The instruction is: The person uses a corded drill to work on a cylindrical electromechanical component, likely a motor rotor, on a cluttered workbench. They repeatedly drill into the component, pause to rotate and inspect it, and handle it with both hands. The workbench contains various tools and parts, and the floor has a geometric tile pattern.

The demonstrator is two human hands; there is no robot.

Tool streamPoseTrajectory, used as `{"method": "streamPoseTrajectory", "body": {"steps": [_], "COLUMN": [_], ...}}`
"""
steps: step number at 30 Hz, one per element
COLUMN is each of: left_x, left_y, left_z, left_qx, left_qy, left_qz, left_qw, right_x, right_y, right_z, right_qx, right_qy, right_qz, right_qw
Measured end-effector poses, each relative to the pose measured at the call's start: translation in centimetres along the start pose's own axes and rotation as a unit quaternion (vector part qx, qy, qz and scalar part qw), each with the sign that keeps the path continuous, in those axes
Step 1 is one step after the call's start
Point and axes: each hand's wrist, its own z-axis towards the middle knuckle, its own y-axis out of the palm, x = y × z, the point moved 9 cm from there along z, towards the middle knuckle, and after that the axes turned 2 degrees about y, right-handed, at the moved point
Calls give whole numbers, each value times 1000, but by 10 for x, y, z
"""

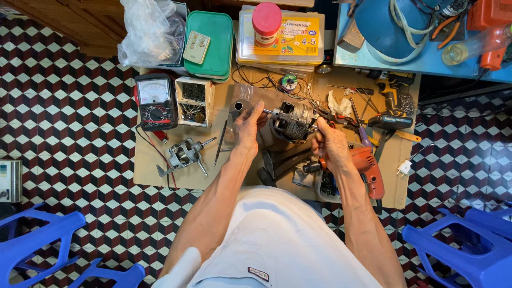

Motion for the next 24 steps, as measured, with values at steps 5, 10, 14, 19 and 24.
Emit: {"method": "streamPoseTrajectory", "body": {"steps": [5, 10, 14, 19, 24], "left_x": [0, 19, 27, 20, 19], "left_y": [4, 19, 20, 9, 8], "left_z": [2, -15, -17, -6, 2], "left_qx": [21, -112, -108, -20, -25], "left_qy": [-2, -23, -15, -10, 13], "left_qz": [11, -35, 4, 79, 124], "left_qw": [1000, 993, 994, 997, 992], "right_x": [-6, -23, -20, -3, -1], "right_y": [2, 2, 2, -6, -8], "right_z": [-6, -18, -15, -8, -7], "right_qx": [18, -7, -28, 18, 23], "right_qy": [35, -60, -81, -7, 20], "right_qz": [-43, -101, -67, -3, 15], "right_qw": [998, 993, 994, 1000, 999]}}
